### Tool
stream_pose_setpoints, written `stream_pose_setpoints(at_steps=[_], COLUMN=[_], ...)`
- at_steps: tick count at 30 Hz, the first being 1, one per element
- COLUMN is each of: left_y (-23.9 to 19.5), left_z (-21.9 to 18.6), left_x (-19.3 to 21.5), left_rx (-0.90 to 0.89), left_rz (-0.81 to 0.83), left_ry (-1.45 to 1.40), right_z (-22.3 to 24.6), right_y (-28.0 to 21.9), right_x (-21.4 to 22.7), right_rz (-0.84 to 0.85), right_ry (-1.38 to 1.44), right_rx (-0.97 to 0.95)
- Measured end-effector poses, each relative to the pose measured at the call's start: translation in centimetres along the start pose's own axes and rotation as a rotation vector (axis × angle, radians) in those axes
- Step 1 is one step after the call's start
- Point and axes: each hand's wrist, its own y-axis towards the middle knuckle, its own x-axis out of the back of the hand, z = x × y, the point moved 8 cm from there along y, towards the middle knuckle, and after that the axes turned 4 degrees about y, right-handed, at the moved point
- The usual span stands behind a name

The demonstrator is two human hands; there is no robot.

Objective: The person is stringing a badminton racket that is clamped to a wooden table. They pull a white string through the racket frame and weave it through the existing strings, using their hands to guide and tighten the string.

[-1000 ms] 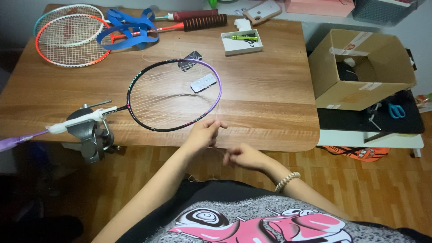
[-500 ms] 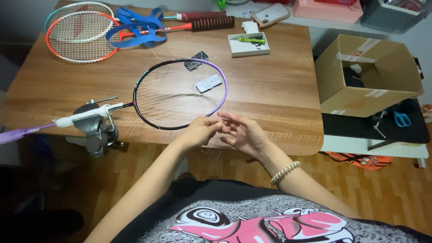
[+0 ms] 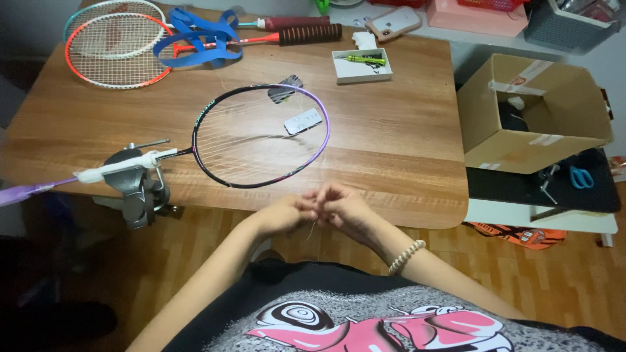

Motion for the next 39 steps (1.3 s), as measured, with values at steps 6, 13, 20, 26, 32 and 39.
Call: stream_pose_setpoints(at_steps=[6,13,20,26,32,39], left_y=[-2.1,1.1,3.5,2.0,1.1,1.3], left_z=[7.2,0.5,0.0,-2.9,-5.2,-4.6], left_x=[-3.2,2.4,1.4,2.7,2.8,2.9], left_rx=[0.480,0.267,0.062,0.041,0.051,0.076], left_rz=[0.016,-0.452,-0.458,-0.612,-0.728,-0.739], left_ry=[-0.218,-0.250,-0.698,-0.225,-0.074,-0.078], right_z=[-2.1,-1.4,-2.4,-0.7,3.9,3.2], right_y=[-1.4,-2.4,-1.0,-0.3,-0.6,1.0], right_x=[0.8,7.0,5.7,3.0,-0.7,-1.1], right_rz=[0.005,0.012,0.178,0.059,-0.096,0.058], right_ry=[-0.326,-0.597,-0.770,-0.763,-0.257,0.030], right_rx=[-0.153,-0.043,-0.110,-0.059,0.001,-0.010])
